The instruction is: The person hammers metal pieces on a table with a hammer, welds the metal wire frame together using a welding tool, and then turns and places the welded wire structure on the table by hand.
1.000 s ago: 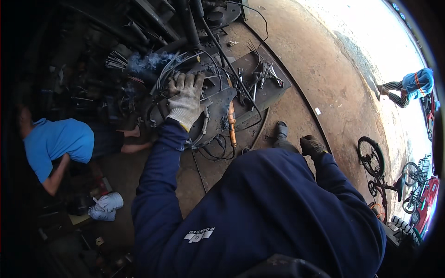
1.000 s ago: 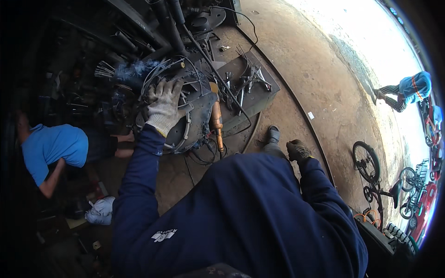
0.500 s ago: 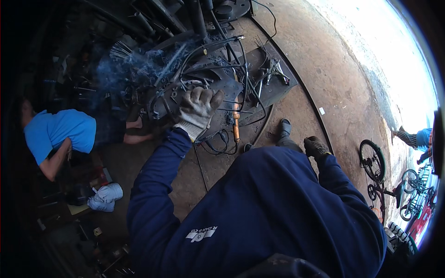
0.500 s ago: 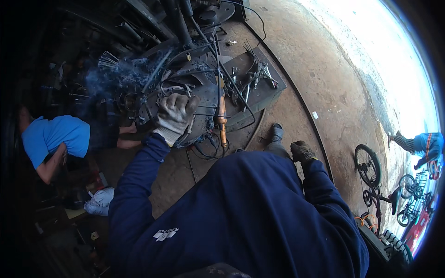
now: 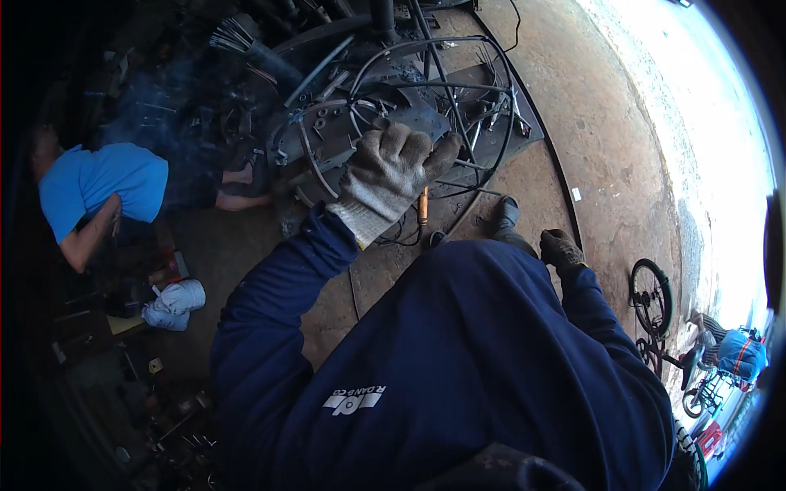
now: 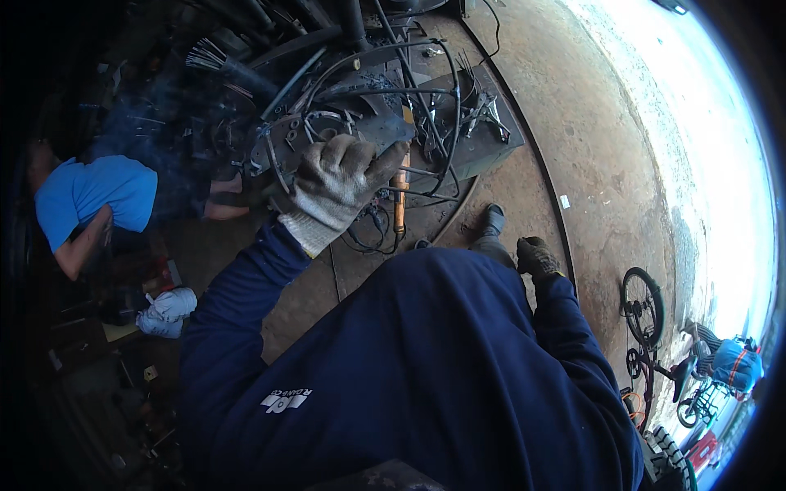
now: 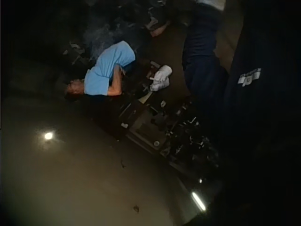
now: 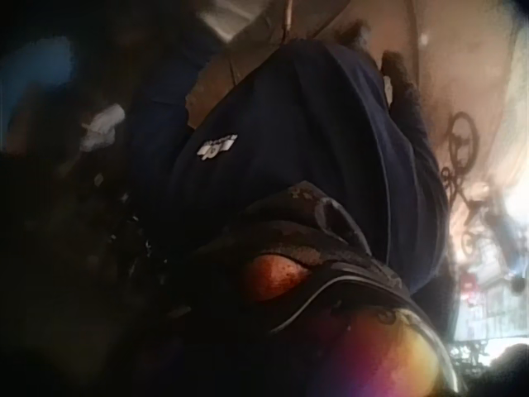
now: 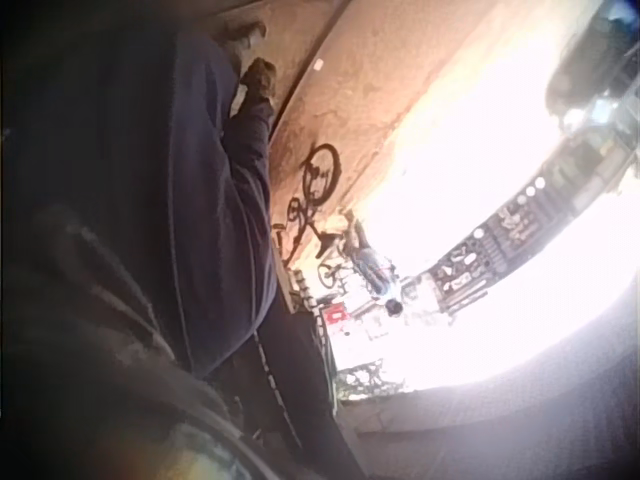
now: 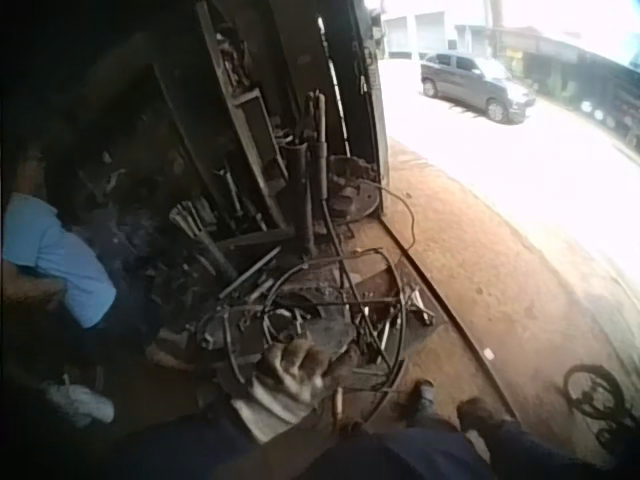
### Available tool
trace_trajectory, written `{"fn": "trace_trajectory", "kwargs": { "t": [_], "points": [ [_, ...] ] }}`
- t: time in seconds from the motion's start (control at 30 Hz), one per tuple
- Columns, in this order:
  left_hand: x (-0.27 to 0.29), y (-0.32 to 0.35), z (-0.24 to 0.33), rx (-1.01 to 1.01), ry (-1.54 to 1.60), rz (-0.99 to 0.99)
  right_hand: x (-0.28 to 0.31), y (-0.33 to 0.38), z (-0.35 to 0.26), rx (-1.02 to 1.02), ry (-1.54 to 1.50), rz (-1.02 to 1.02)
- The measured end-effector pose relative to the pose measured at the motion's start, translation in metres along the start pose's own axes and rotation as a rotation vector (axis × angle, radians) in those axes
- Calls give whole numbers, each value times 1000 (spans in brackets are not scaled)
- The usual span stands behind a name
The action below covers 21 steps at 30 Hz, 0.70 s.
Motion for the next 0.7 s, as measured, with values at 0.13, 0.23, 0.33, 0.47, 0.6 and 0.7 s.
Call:
{"fn": "trace_trajectory", "kwargs": {
  "t": [0.13,0.23,0.33,0.47,0.6,0.7],
  "points": [
    [18,12,-9,20,-2,-146,-1,-10,13,-31,106,-20],
    [13,26,-15,52,-12,-279,-4,-15,16,-30,138,-23],
    [1,33,-15,102,40,-460,-6,-13,14,-24,89,-16],
    [-16,39,-11,75,37,-595,-5,-9,7,-5,118,-47],
    [-12,36,-12,85,80,-712,-2,-3,7,-4,130,-52],
    [-6,37,-12,75,90,-550,-1,5,8,14,125,-21]
  ]
}}
Point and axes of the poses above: each hand's wrist, its own y-axis away from the middle knuckle, its own x-axis out of the back of the hand, z = x × y, the point moved 1 cm from there along -y, towards the middle knuckle, and after that the axes turned 13 degrees about z, right-handed, at the moved point
